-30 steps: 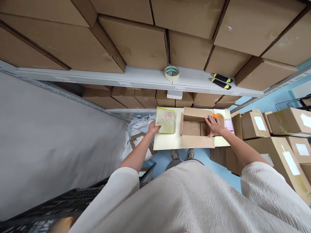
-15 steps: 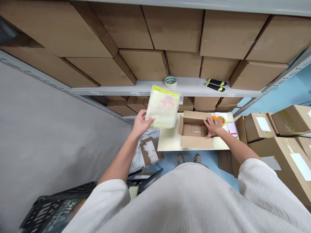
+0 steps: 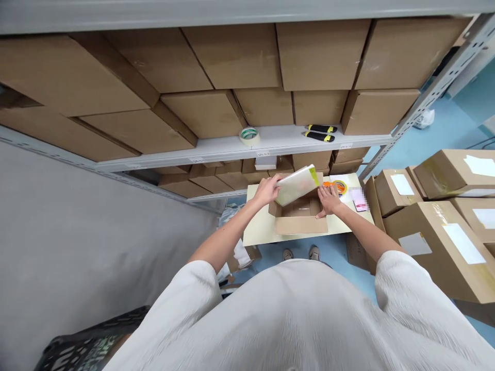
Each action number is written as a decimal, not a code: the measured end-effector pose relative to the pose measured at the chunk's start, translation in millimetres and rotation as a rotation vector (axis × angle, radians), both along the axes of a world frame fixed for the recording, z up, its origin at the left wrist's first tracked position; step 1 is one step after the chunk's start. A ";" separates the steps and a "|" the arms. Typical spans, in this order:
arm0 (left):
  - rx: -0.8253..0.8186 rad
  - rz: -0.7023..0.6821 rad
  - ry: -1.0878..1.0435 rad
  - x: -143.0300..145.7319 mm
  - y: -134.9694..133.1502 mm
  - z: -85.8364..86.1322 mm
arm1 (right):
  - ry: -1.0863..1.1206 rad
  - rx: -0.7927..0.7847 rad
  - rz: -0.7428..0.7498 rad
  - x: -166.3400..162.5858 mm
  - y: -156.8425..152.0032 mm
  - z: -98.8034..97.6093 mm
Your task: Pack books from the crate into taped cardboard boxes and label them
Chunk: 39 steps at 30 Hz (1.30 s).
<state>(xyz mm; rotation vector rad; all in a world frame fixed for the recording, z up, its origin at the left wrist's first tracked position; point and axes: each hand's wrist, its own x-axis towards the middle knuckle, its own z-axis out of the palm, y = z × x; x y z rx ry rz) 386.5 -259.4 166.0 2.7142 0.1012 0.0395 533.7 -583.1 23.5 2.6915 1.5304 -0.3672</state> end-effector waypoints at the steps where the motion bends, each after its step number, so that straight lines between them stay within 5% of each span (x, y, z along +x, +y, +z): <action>1: 0.019 -0.020 0.034 3.3 -0.2 -5.4 | -0.030 0.007 -0.011 -0.4 -6.3 1.2; 10: 0.042 -0.176 0.365 32.0 -12.7 -44.7 | -0.070 0.020 -0.059 9.2 -40.3 24.1; 18: -0.083 -0.048 0.110 7.9 3.0 -48.9 | -0.006 0.270 -0.119 11.6 -35.3 44.6; 25: -0.119 0.200 -0.091 -34.0 13.1 -57.0 | 0.178 0.740 -0.487 14.9 -30.9 51.1; 28: -0.267 0.278 -0.097 -47.7 13.7 -68.1 | 0.393 0.794 -0.627 15.2 -29.2 46.6; 32: -0.540 0.384 -0.065 -55.9 9.9 -79.0 | 0.631 0.856 -0.636 14.5 -20.0 40.9; 39: -0.617 0.149 0.107 -57.1 -3.9 -82.8 | 0.656 0.789 -0.604 9.4 4.5 39.3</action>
